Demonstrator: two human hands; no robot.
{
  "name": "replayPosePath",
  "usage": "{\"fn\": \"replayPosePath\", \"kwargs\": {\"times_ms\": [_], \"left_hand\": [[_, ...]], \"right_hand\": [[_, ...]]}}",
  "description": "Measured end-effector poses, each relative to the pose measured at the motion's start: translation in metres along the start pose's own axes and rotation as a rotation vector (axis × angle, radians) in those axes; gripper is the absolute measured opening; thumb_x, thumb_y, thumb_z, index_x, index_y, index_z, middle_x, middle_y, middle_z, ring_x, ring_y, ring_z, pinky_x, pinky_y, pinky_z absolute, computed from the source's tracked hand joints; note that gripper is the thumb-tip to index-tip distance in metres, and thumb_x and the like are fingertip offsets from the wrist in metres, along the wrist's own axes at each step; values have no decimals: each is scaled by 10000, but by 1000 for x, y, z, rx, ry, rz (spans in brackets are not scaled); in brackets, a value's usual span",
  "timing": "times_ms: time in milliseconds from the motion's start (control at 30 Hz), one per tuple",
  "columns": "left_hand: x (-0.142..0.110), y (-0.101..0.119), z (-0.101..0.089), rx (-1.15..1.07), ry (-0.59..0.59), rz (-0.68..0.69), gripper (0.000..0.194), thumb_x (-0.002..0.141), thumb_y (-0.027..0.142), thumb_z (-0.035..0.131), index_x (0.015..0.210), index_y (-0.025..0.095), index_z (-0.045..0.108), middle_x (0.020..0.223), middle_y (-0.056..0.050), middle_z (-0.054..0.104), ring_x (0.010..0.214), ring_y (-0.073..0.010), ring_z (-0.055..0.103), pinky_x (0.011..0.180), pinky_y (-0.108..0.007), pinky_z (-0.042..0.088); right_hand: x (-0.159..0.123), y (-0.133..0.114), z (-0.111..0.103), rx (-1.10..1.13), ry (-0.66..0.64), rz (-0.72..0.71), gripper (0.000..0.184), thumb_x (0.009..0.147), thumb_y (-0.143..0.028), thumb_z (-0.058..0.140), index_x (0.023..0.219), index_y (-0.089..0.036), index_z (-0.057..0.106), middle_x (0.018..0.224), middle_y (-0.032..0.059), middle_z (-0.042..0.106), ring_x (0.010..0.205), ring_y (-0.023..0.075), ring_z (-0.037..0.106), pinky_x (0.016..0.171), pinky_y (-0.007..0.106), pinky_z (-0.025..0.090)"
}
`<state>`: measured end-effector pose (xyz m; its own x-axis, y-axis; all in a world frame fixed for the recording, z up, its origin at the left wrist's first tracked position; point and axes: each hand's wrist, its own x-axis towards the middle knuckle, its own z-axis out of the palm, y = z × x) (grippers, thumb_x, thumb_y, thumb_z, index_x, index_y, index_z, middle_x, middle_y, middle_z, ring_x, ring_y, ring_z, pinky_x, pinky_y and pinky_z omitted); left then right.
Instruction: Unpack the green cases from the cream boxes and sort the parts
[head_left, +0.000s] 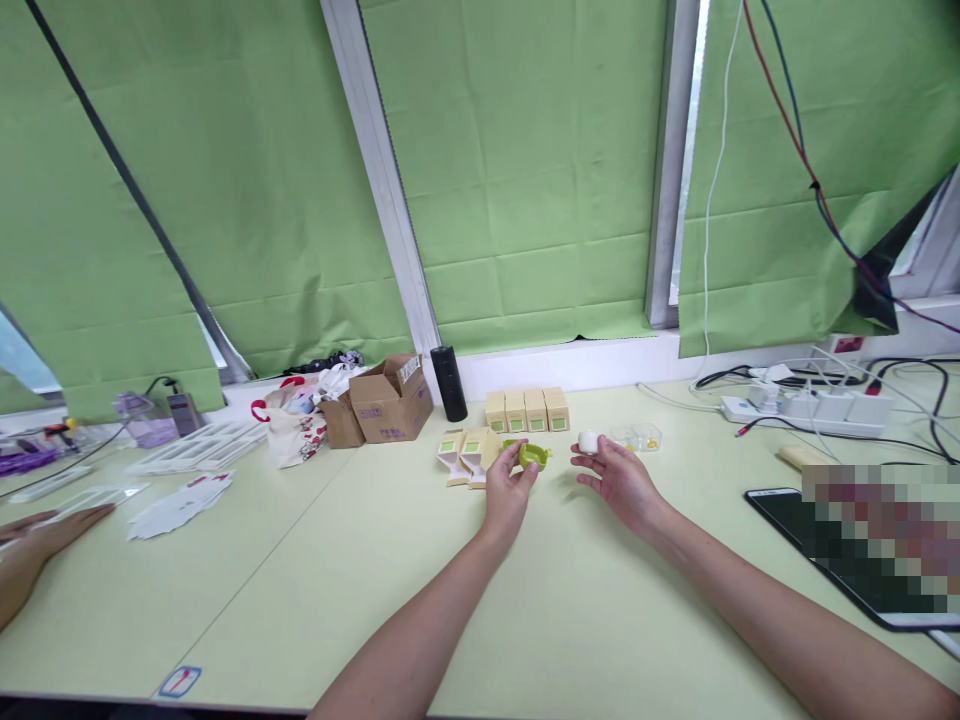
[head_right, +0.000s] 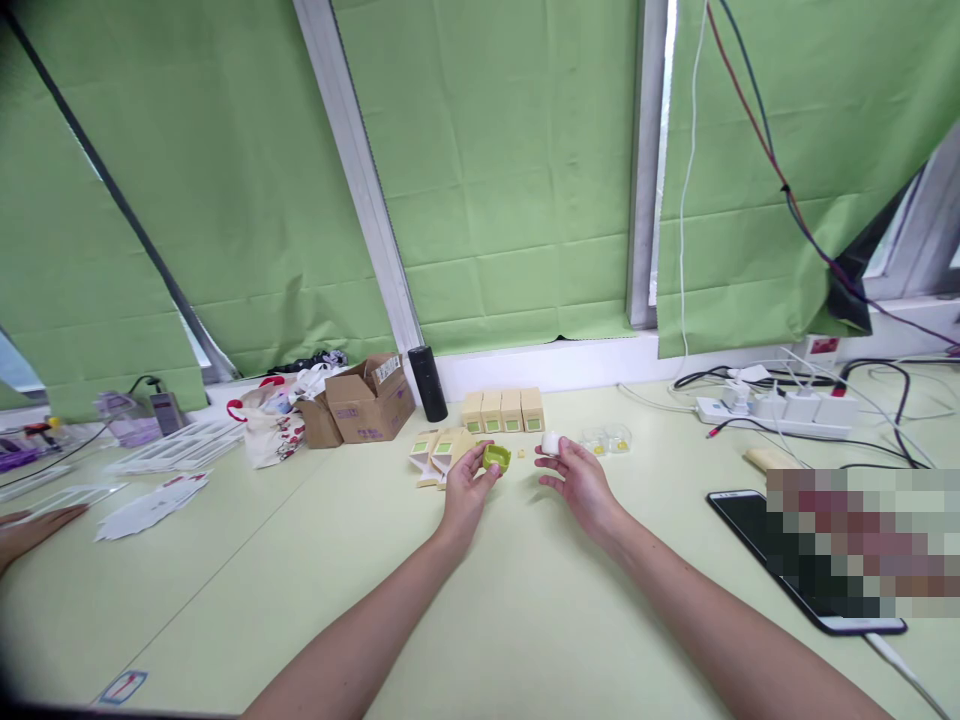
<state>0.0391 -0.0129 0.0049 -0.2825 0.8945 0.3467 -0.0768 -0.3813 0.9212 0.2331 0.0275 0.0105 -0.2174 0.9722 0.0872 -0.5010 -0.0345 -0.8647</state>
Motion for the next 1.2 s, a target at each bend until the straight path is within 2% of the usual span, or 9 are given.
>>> {"fn": "replayPosePath", "kwargs": {"times_ms": [400, 633, 967, 1200], "left_hand": [[0, 3, 0, 10, -11, 21, 539, 762, 384, 865, 1217, 161, 682, 1248, -148, 724, 1181, -271, 679, 977, -385, 573], [4, 6, 5, 20, 21, 24, 562, 731, 377, 869, 1207, 142, 682, 1236, -154, 728, 1152, -280, 690, 982, -418, 574], [3, 7, 5, 41, 9, 26, 507, 762, 351, 841, 1201, 155, 681, 1236, -139, 725, 1169, -274, 676, 981, -407, 571], [4, 3, 5, 53, 9, 31, 531, 761, 350, 843, 1221, 148, 671, 1255, -151, 714, 1192, -285, 662, 984, -417, 564]], "right_hand": [[-1, -2, 3, -56, -16, -33, 421, 776, -593, 799, 978, -246, 673, 1059, 83, 750, 941, 252, 718, 717, 354, 578], [-3, -7, 7, 4, 3, -35, 473, 700, -553, 877, 988, -251, 655, 1010, 37, 715, 900, 215, 694, 695, 310, 568], [-4, -12, 8, 36, -26, -45, 499, 633, -478, 938, 990, -264, 663, 989, 10, 696, 885, 202, 678, 710, 328, 561], [-4, -14, 10, 26, -60, -110, 491, 579, -373, 971, 976, -252, 709, 935, 2, 692, 880, 191, 655, 812, 388, 573]]}}
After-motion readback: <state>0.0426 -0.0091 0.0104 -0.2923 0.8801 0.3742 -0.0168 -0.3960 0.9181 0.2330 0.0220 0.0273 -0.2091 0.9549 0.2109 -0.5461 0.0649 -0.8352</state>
